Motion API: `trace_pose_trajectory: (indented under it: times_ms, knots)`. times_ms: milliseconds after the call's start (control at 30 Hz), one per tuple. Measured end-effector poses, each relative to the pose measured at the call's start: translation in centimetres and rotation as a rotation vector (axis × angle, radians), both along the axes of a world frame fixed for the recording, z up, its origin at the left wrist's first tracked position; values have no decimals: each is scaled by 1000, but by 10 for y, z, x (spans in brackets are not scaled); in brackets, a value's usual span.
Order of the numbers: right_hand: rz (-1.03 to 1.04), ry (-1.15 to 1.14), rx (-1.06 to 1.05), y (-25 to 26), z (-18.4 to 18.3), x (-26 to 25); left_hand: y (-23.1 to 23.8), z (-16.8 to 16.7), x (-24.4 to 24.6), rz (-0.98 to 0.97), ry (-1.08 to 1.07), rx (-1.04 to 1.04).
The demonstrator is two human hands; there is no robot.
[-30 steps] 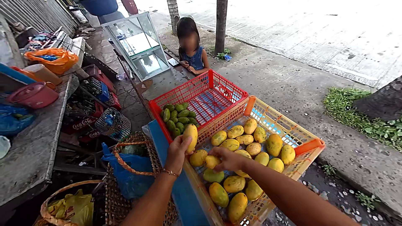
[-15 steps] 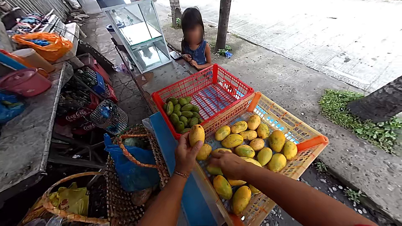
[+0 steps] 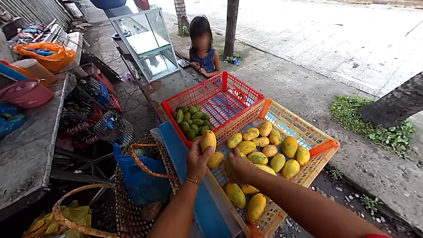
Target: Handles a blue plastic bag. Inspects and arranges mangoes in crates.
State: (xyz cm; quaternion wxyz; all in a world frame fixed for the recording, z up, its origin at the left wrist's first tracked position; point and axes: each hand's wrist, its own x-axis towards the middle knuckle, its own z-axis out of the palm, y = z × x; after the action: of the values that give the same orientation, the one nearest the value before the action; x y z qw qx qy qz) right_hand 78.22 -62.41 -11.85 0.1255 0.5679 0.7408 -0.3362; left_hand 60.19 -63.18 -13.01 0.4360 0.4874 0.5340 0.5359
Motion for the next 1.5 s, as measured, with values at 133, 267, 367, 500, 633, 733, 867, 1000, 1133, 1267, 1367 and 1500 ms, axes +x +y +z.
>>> trace_pose_trajectory:
  times_ms: [133,267,367,500,633,733,867,1000,1133,1267,1367,1500]
  knots:
    - [-253,64,-85,0,-4,-22,2,-2,0,7,-31,2]
    - [-329,98,-127,-9,-10,-36,2,-2,-1,1,-30,-11]
    - [-317,193,-117,-9,-1,-17,3,-3,-2,-4,-30,-12]
    - [-111,88,54,12,-6,20,4,-2,-4,-16,-28,-11]
    - [161,-91,151,20,-33,27,4,-2,-3,-19,-10,9]
    - [168,-111,210,23,-52,20,4,-1,-3,-21,-9,3]
    - [80,-31,138,34,-37,19,5,-1,-4,-28,22,25]
    - [-22,129,224,48,-1,53,5,0,-4,-36,9,20]
    - [-54,57,298,53,6,77,6,-2,-2,-33,-2,26]
    - [299,139,326,22,-17,46,6,-3,-3,-27,-9,32]
    - [561,71,156,20,-45,34,4,-1,-3,-30,1,27]
    - [564,17,12,37,-40,40,3,1,-3,-37,-5,10]
